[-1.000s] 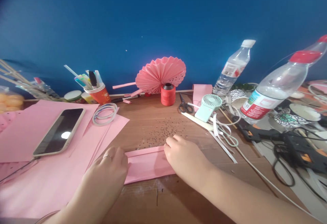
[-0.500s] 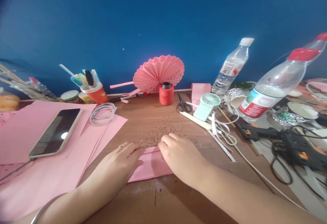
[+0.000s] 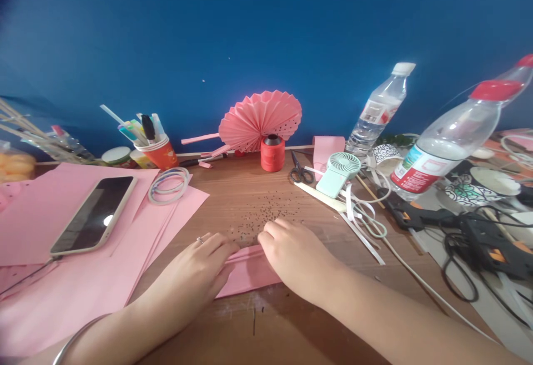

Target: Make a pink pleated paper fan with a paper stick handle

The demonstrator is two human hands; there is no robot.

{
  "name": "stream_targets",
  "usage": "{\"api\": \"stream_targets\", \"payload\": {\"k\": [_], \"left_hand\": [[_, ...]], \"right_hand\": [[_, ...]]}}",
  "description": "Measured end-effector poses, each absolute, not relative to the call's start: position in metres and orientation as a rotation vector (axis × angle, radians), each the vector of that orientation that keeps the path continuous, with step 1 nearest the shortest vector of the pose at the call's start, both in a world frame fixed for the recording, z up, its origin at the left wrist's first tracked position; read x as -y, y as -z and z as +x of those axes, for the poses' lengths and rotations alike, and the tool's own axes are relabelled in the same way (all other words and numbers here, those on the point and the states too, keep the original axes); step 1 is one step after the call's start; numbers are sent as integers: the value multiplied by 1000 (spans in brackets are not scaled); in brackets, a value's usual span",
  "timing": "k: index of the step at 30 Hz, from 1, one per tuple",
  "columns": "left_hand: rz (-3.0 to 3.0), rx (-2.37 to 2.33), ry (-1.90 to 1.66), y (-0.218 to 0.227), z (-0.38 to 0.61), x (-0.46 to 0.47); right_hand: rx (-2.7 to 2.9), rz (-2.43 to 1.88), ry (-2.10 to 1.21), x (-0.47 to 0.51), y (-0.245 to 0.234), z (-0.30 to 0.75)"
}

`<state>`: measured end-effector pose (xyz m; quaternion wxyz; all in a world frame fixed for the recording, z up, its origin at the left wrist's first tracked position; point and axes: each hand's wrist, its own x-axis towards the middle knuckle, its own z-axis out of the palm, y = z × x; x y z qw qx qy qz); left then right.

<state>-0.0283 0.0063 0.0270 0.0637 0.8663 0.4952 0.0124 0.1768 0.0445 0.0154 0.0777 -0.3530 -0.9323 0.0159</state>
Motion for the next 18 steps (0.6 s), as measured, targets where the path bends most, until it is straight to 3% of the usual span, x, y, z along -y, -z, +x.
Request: {"api": "stream_targets", "payload": {"k": [10, 18], "left_hand": [[2386, -1454, -123, -42, -27, -10], [2248, -1478, -58, -54, -28, -7]], "right_hand": [[2785, -871, 123, -41, -12, 171], [2761, -929, -172, -40, -21, 170]]}}
